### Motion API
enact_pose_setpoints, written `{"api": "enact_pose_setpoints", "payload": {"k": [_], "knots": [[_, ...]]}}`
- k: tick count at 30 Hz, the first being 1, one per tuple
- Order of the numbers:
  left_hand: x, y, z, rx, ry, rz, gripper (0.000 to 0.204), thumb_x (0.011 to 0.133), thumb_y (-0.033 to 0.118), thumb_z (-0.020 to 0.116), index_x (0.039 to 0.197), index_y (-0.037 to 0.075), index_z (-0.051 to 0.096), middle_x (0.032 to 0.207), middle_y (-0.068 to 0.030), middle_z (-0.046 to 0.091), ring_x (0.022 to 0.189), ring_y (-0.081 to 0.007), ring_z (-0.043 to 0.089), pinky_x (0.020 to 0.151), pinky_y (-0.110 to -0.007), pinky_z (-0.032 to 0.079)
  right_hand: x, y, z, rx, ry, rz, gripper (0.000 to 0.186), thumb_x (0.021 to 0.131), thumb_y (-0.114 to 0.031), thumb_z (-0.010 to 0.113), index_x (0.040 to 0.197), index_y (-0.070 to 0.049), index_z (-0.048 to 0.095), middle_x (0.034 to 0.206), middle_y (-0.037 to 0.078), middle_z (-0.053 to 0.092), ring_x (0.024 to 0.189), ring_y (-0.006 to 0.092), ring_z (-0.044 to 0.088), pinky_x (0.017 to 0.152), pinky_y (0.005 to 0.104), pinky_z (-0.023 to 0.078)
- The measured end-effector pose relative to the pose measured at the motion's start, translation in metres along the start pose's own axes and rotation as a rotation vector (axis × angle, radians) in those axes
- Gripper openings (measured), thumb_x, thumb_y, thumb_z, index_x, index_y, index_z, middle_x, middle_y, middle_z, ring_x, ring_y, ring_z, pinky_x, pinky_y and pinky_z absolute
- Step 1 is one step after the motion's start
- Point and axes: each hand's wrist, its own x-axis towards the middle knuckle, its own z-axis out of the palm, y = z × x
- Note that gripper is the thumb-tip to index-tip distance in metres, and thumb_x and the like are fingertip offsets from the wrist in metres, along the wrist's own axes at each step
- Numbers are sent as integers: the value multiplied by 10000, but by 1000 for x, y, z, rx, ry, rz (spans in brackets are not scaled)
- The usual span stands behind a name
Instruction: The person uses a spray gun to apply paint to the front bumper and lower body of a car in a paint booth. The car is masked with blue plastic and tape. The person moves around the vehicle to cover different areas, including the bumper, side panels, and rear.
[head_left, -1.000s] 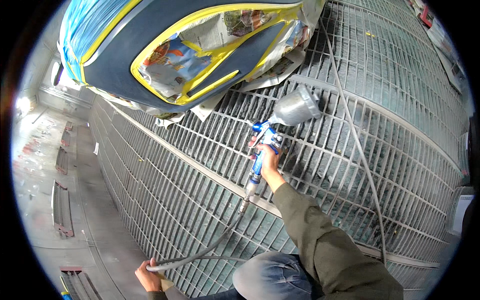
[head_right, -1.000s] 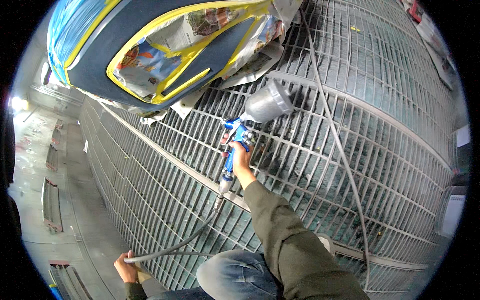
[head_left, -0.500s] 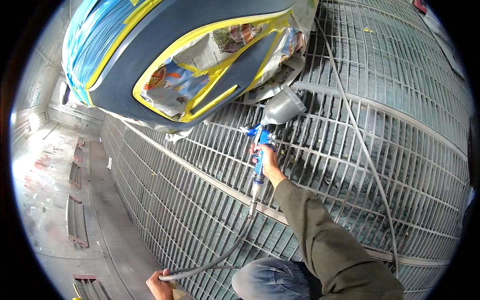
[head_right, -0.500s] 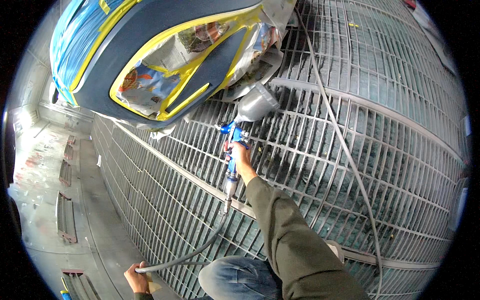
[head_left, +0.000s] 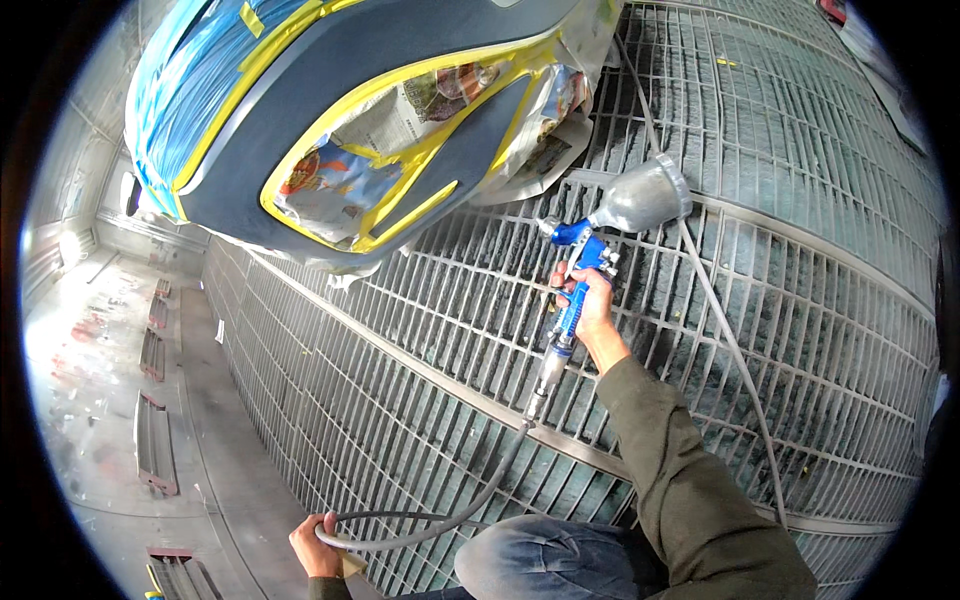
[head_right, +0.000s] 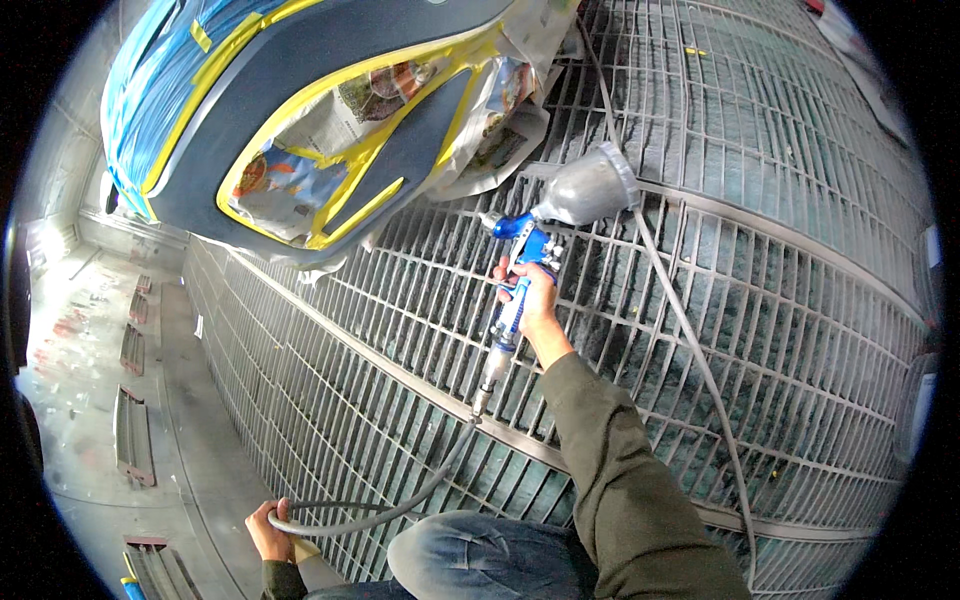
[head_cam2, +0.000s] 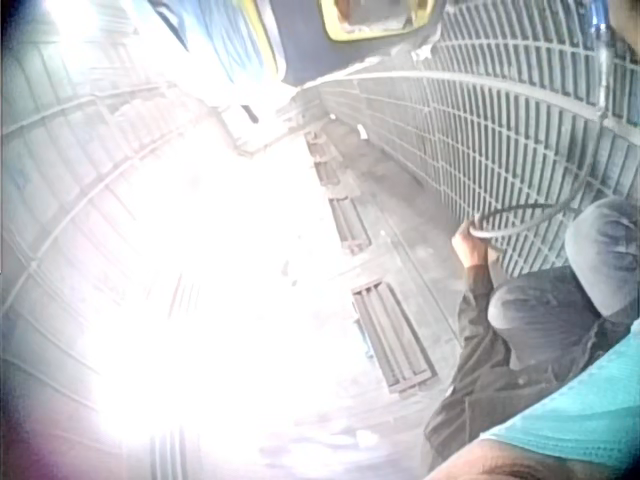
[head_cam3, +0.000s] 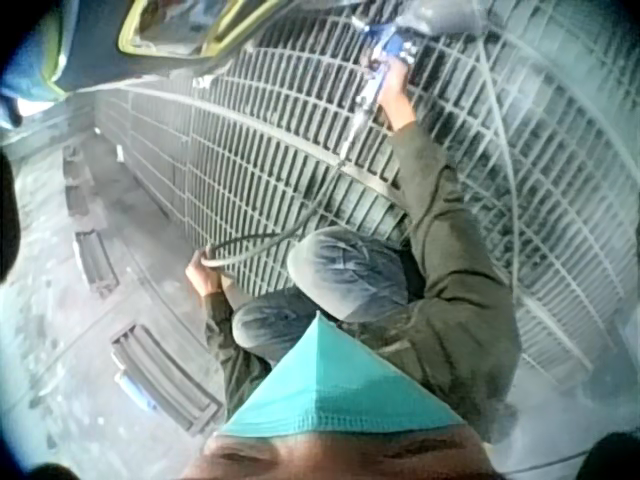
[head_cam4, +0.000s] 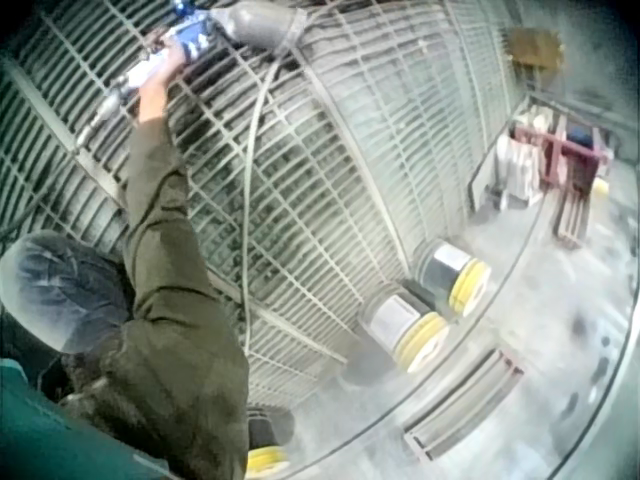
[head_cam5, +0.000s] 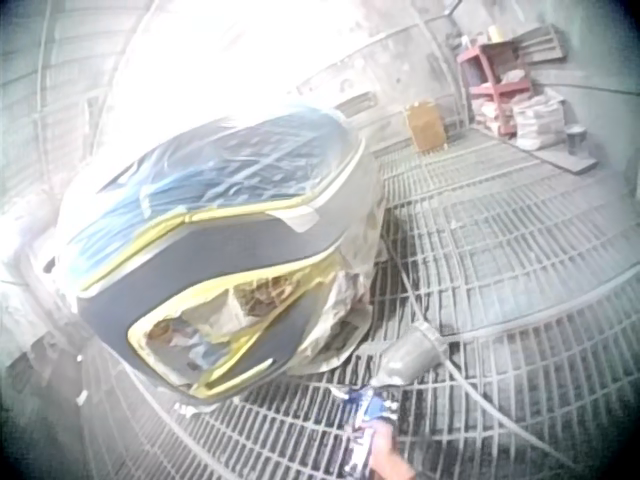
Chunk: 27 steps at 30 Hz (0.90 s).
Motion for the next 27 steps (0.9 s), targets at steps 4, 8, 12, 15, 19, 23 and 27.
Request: {"api": "enact_pose_setpoints", "payload": {"k": [4,8,12,15,19,23,27], "knots": [[6,18,2,0,-2,22,246,849,195,722,743,-25,686,578,-185,582,509,-300,577,526,-390,432,-16,-34,13,-21,-61,-71,309,795,-151,510,1045,-1,613,941,77,660,850,169,644,586,283,501],[9,30,7,-12,-43,-28,221,820,183,738,734,-15,690,579,-183,584,525,-320,591,527,-392,438,-30,-40,19,-209,-43,-140,377,780,-93,506,1115,24,634,1002,99,684,890,193,674,578,309,566],[16,43,13,15,-42,123,206,795,161,758,717,-15,684,572,-177,591,528,-351,590,534,-402,453,-40,-36,21,-316,-33,-97,360,782,-71,525,1105,39,640,1004,138,701,859,210,682,549,329,576],[20,54,6,12,20,38,219,817,163,747,719,-22,682,567,-175,590,525,-345,596,536,-398,457,-35,-37,26,-281,30,-85,343,782,-80,525,1087,29,639,953,128,692,810,193,663,533,319,550],[18,38,6,-145,93,10,284,869,197,708,723,-44,672,553,-180,572,497,-307,590,521,-399,442,-6,-50,21,-105,30,70,215,784,-130,536,929,5,618,774,98,629,666,151,588,480,266,446],[17,39,2,-78,69,60,293,878,193,696,713,-47,666,543,-183,556,474,-301,557,513,-395,429,17,-83,31,-19,-25,46,198,792,-136,518,907,4,597,766,94,615,671,144,582,481,245,430],[19,42,2,-59,49,127,282,863,210,702,728,-37,676,566,-189,566,506,-331,577,522,-405,435,35,-122,32,72,-83,77,201,791,-132,512,911,12,581,778,101,614,670,148,594,469,228,431]]}}
